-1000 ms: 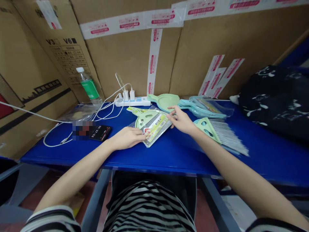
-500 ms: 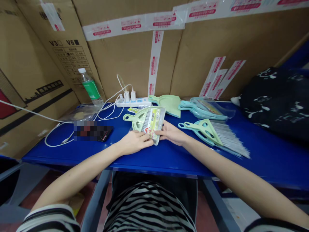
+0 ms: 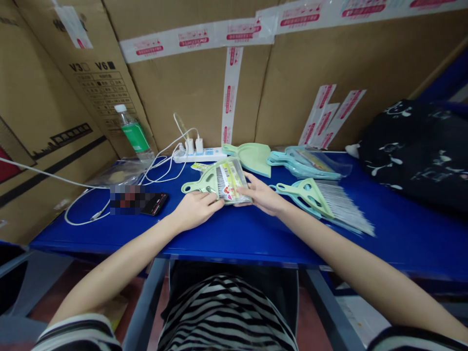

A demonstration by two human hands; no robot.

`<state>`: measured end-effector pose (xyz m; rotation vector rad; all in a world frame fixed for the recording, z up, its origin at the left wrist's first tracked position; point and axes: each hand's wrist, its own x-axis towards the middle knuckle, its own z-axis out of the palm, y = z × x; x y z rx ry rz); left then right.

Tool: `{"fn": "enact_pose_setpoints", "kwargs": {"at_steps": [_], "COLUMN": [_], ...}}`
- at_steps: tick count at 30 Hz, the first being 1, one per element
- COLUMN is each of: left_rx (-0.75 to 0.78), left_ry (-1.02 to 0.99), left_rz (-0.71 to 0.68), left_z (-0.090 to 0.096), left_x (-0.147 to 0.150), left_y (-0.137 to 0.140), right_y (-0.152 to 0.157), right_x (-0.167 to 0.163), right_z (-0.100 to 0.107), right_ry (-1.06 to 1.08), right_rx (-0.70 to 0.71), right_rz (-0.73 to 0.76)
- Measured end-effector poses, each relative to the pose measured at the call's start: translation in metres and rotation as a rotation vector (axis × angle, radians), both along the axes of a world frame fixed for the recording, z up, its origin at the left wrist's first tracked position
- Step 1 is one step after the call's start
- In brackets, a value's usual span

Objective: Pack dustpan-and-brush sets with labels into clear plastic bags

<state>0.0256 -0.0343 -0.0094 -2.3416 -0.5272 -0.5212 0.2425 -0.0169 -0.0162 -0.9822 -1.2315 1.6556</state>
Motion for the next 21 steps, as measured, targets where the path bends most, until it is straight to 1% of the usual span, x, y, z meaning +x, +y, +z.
{"fn": "enact_pose_setpoints", "kwargs": {"at_steps": [4,6,8,10,13,14,16,17,19,20,21], "left_rx": [0.011,0.005,-0.017,-0.053,-0.123,-0.147,-0.184,-0.196,-0.211,-0.218,-0.225], "left_ry": [-0.013,-0.068,-0.123,-0.146,-0.108,-0.086,-0.041,-0.023,0.004,0.016,0.025], "left_rz": [-0.015,-0.028,-0.010,0.024,0.070,0.083,0.100,0.101,0.096,0.094,0.095], "left_z": [-0.001,0.000,0.002,0.002,0.000,-0.001,-0.003,-0.004,-0.004,-0.003,-0.003], "left_x": [0.001,0.001,0.000,-0.001,-0.002,-0.003,-0.003,-0.003,-0.003,-0.002,-0.002], "left_y": [0.000,-0.001,-0.002,-0.003,-0.003,-0.002,0.000,0.000,0.001,0.001,0.001], "right_y": [-0.002,0.001,0.006,0.012,0.020,0.022,0.023,0.023,0.022,0.023,0.024], "right_x": [-0.001,0.003,0.014,0.030,0.059,0.068,0.087,0.096,0.115,0.125,0.136], "right_z": [-0.002,0.001,0.008,0.020,0.042,0.049,0.062,0.066,0.069,0.068,0.065], "right_ry": [0.019,0.017,0.002,-0.040,-0.083,-0.090,-0.116,-0.133,-0.167,-0.197,-0.246], "right_rx": [0.038,0.086,0.138,0.179,0.241,0.249,0.219,0.205,0.183,0.179,0.206], "right_rz": [0.066,0.057,0.008,-0.090,-0.301,-0.384,-0.560,-0.634,-0.731,-0.755,-0.762]}}
